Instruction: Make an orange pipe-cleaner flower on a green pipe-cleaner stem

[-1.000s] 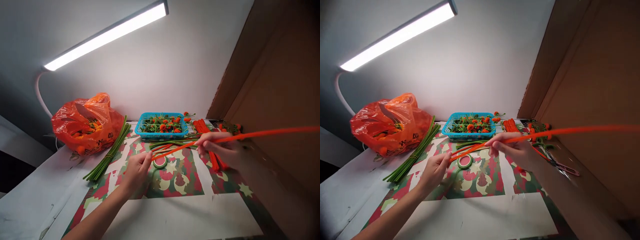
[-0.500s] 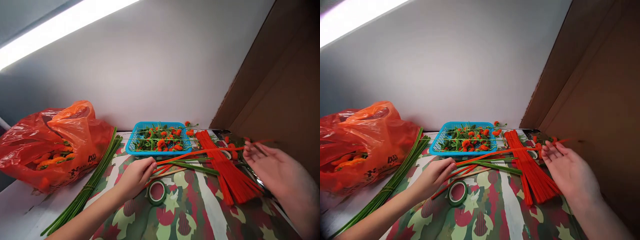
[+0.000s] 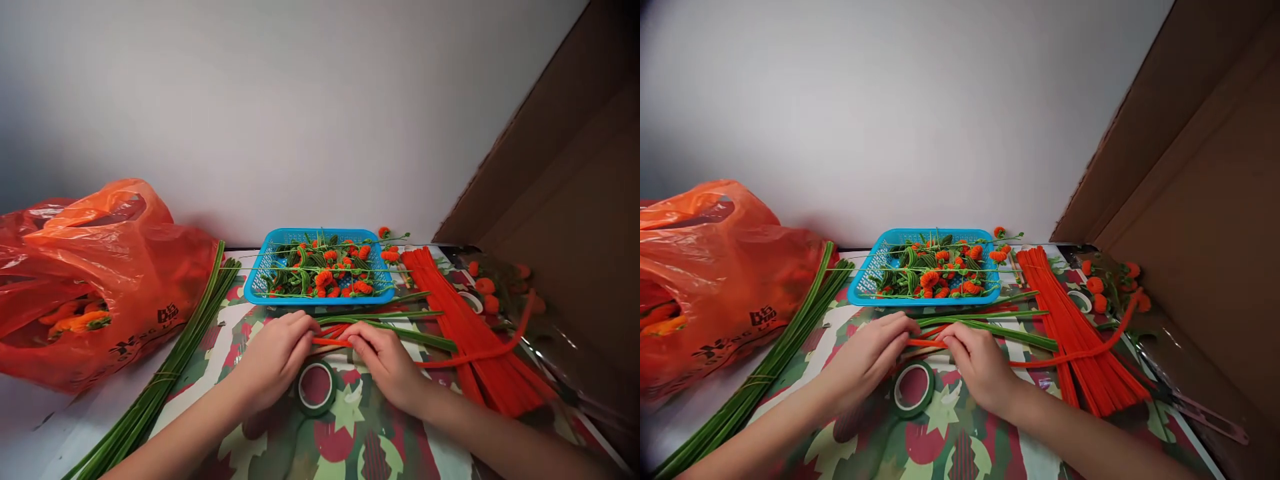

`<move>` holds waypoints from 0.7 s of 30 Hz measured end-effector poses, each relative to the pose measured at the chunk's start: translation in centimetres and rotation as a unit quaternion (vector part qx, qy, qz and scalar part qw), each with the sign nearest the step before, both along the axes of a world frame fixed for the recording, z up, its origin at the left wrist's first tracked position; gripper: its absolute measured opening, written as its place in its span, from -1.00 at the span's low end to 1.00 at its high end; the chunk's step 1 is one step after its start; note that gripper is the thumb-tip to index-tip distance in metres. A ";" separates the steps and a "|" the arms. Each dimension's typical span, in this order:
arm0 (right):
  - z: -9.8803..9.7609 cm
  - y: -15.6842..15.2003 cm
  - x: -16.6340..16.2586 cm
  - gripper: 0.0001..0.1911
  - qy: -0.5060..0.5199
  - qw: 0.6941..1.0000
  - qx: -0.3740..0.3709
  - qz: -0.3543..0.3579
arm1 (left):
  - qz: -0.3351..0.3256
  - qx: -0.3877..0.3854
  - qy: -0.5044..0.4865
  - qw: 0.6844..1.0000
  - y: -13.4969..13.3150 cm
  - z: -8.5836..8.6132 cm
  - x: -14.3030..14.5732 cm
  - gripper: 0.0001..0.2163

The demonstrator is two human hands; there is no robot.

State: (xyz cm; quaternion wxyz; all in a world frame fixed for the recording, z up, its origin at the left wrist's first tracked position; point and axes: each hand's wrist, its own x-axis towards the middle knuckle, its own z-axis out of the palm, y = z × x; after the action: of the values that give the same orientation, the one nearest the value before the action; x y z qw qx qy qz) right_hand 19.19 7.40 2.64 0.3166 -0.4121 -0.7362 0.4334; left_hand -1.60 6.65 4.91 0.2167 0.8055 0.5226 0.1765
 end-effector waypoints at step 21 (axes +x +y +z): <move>-2.2 -0.1 0.6 -0.68 -0.018 0.999 -0.015 0.022 | 0.025 -0.069 -0.001 0.997 -0.1 -2.4 -0.1 -0.77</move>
State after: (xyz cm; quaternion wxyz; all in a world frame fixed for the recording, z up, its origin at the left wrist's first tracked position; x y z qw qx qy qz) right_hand 19.82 7.29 0.42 0.2878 -0.4083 -0.7440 0.4438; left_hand -1.68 6.52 2.52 0.2679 0.7748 0.5536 0.1462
